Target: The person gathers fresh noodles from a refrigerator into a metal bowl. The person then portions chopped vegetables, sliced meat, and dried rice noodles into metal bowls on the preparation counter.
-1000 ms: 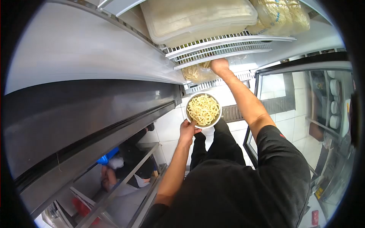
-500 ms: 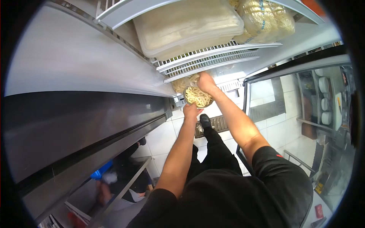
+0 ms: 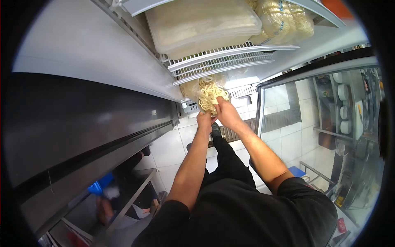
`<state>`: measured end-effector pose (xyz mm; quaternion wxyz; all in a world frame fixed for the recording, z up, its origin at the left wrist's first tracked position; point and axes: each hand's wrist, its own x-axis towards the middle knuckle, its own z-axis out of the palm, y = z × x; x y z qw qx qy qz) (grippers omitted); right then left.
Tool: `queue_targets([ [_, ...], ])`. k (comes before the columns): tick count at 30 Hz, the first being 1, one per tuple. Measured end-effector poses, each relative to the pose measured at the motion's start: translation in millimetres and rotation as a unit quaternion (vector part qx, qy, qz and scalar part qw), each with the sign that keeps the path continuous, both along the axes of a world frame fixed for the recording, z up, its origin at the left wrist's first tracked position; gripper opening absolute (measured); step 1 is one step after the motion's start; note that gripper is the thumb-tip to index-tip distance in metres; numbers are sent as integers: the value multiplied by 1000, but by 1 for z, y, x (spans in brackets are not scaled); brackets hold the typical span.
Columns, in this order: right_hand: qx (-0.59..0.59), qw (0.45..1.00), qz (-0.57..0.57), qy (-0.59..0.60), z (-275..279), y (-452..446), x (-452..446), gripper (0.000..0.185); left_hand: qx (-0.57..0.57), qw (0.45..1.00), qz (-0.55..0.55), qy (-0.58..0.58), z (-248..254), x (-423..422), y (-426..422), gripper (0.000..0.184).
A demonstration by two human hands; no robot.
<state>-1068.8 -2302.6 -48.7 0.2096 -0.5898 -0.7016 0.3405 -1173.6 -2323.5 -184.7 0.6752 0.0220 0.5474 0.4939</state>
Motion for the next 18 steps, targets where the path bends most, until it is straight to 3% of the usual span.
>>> queue_targets([
  [3, -2, 999, -6, -49, -21, -5, -2, 15, -13, 1000, -4, 6, -7, -8, -16, 22],
  [7, -3, 980, 122, -154, -59, -13, -3, 38, 6, 1000, 1, 14, -11, -21, -24, 22],
  [9, -31, 967, 181, -176, -47, -17, -9, 49, -4, 999, 0, 34, -14, -29, -22, 20],
  [13, 8, 995, 76, -71, -39, 8, -9, 33, -3, 999, 7, 34, -13, -42, -20, 18],
  [15, -3, 986, 28, -166, -43, 44, -14, 30, -22, 999, -13, 45, -9, -48, -17, 18],
  [18, -31, 968, 12, -248, -55, 82, -31, 49, -14, 999, -15, 46, -7, -44, -23, 23],
])
